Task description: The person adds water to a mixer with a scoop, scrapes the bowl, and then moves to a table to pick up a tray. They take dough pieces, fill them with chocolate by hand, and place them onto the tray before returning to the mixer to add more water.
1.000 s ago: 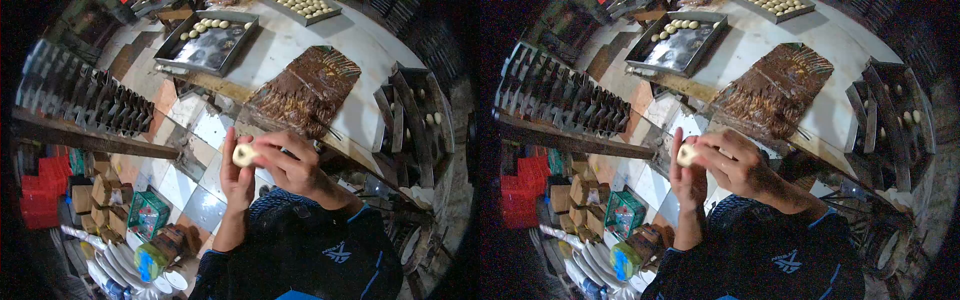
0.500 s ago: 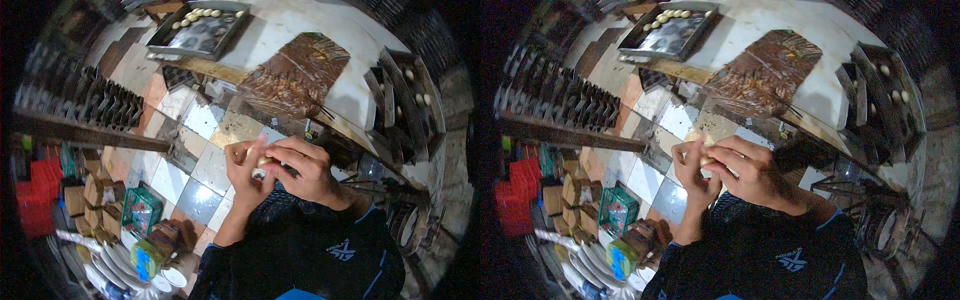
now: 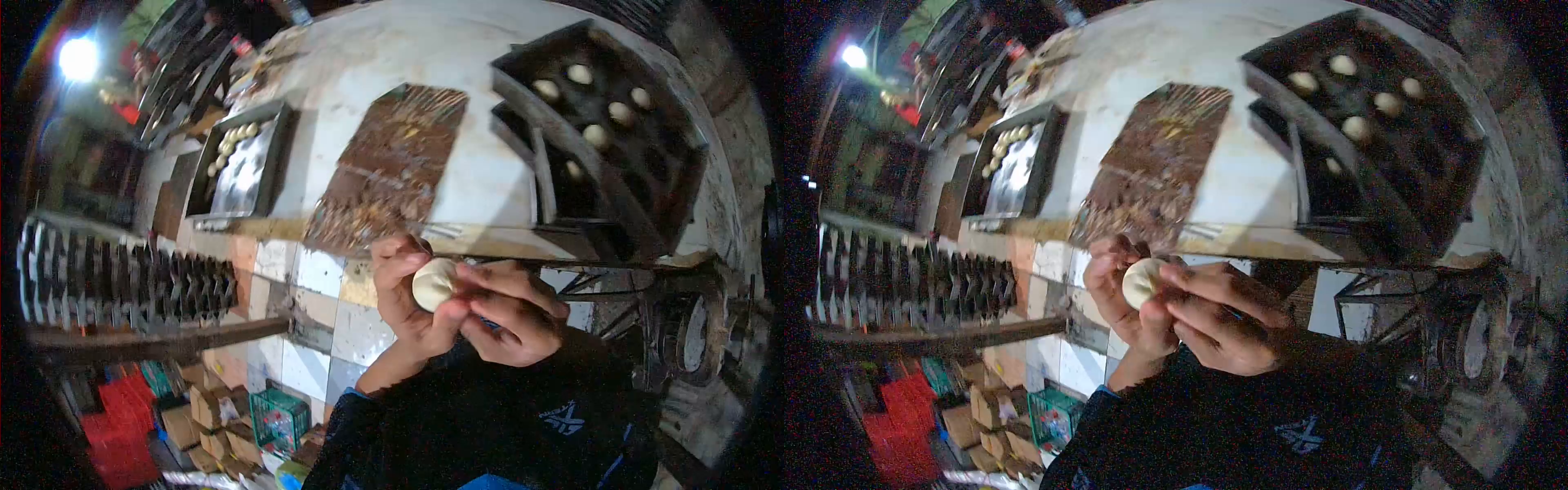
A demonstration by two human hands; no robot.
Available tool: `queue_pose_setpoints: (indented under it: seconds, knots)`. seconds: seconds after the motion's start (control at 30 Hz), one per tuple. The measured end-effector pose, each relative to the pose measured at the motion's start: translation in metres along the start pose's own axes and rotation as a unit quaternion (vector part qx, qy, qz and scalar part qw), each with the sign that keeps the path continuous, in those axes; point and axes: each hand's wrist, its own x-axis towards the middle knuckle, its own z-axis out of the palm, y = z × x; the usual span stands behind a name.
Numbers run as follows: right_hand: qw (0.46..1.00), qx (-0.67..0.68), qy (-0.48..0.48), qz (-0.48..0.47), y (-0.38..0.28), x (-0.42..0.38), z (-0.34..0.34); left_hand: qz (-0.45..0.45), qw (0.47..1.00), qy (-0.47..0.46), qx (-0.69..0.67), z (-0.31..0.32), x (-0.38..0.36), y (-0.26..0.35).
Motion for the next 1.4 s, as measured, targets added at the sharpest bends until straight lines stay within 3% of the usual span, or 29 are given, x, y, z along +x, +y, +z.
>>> queue_pose_setpoints:
  seconds: [0.1, 0.17, 0.2, 0.3, 0.37, 0.4, 0.43, 0.5, 0.53, 0.57, 0.6, 0.63, 0.67, 0.7, 0.73, 0.77, 0.83, 0.9, 0.93, 0.97, 1.07, 1.13, 1.17, 1.23, 1.27, 1.3, 1.33, 1.37, 1.4]
  knots:
    - [0.995, 0.072, 0.056, -0.050, 0.029, -0.004, -0.050, -0.084, 0.980, -0.038, -0.179, 0.071, 0.012, -0.006]
    - [0.994, 0.107, 0.011, -0.013, 0.042, -0.005, -0.077, -0.056, 0.952, -0.220, -0.204, 0.095, 0.034, -0.021]
    - [0.995, 0.084, -0.039, 0.034, 0.045, -0.002, -0.096, 0.018, 0.941, -0.236, -0.242, 0.114, 0.041, -0.031]
    - [0.991, -0.032, -0.097, 0.082, 0.041, 0.010, -0.138, 0.047, 0.963, -0.190, -0.184, 0.145, 0.053, -0.037]
    - [0.974, -0.212, -0.026, 0.069, 0.035, 0.006, -0.161, 0.001, 0.974, -0.220, 0.059, 0.160, 0.059, -0.017]
    - [0.964, -0.250, -0.028, 0.088, 0.022, 0.008, -0.171, 0.037, 0.945, -0.320, 0.046, 0.165, 0.058, -0.037]
    - [0.961, -0.259, -0.026, 0.095, 0.019, 0.008, -0.173, 0.060, 0.926, -0.358, -0.103, 0.179, 0.053, -0.050]
    - [0.942, -0.314, -0.122, -0.007, 0.016, 0.009, -0.174, -0.191, 0.939, -0.286, 0.012, 0.206, 0.014, -0.016]
    - [0.934, -0.315, -0.168, 0.015, 0.021, 0.004, -0.175, 0.018, 0.871, -0.455, 0.184, 0.199, 0.000, -0.036]
    - [0.932, -0.317, -0.171, 0.025, 0.025, -0.001, -0.178, 0.230, 0.711, -0.574, 0.334, 0.189, -0.023, -0.070]
    - [0.944, -0.284, -0.152, 0.067, 0.030, -0.005, -0.185, 0.091, 0.714, -0.623, 0.306, 0.184, -0.062, -0.087]
    - [0.953, -0.250, -0.134, 0.106, 0.034, -0.007, -0.193, 0.086, 0.717, -0.623, 0.301, 0.188, -0.044, -0.078]
    - [0.954, -0.225, -0.117, 0.162, 0.034, -0.003, -0.203, -0.070, 0.779, -0.618, 0.080, 0.191, -0.006, -0.063]
    - [0.951, -0.215, -0.097, 0.200, 0.041, 0.001, -0.215, -0.220, 0.783, -0.563, -0.147, 0.191, 0.016, -0.057]
    - [0.946, -0.204, -0.077, 0.238, 0.046, 0.002, -0.226, -0.331, 0.749, -0.532, -0.217, 0.186, 0.015, -0.063]
    - [0.899, -0.333, -0.010, 0.284, 0.060, -0.013, -0.228, -0.383, 0.713, -0.574, -0.127, 0.177, 0.039, -0.056]
    - [0.867, -0.369, -0.099, 0.319, 0.084, 0.002, -0.241, -0.213, 0.816, -0.528, -0.097, 0.154, 0.055, -0.077]
    - [0.795, -0.388, -0.272, 0.380, 0.095, -0.008, -0.241, -0.404, 0.785, -0.465, -0.070, 0.114, 0.073, -0.084]
    - [0.764, -0.355, -0.322, 0.432, 0.090, 0.002, -0.239, -0.380, 0.830, -0.401, -0.080, 0.095, 0.076, -0.090]
    - [0.754, -0.355, -0.332, 0.442, 0.090, 0.005, -0.237, -0.421, 0.828, -0.363, -0.069, 0.071, 0.085, -0.094]
    - [0.741, -0.343, -0.356, 0.454, 0.086, 0.021, -0.240, -0.411, 0.879, -0.243, 0.011, -0.008, 0.086, -0.129]
    - [0.744, -0.534, -0.210, 0.343, 0.086, 0.023, -0.231, -0.393, 0.902, -0.174, 0.043, -0.063, 0.087, -0.155]
    - [0.723, -0.613, -0.092, 0.304, 0.087, 0.022, -0.222, -0.426, 0.883, -0.172, 0.099, -0.099, 0.093, -0.165]
    - [0.723, -0.642, 0.046, 0.252, 0.067, 0.027, -0.213, -0.202, 0.943, -0.154, 0.215, -0.169, 0.121, -0.188]
    - [0.749, -0.612, 0.095, 0.237, 0.064, 0.028, -0.175, -0.211, 0.924, -0.031, 0.317, -0.248, 0.162, -0.213]
    - [0.765, -0.587, 0.145, 0.221, 0.053, 0.020, -0.161, -0.240, 0.911, 0.014, 0.335, -0.319, 0.165, -0.265]
    - [0.769, -0.587, 0.142, 0.208, 0.052, 0.024, -0.152, -0.249, 0.896, 0.049, 0.364, -0.354, 0.198, -0.272]
    - [0.742, -0.643, 0.047, 0.183, 0.051, 0.026, -0.144, -0.248, 0.887, 0.068, 0.384, -0.402, 0.222, -0.304]
    - [0.702, -0.693, -0.043, 0.157, 0.051, 0.028, -0.136, -0.351, 0.875, 0.106, 0.316, -0.437, 0.247, -0.333]
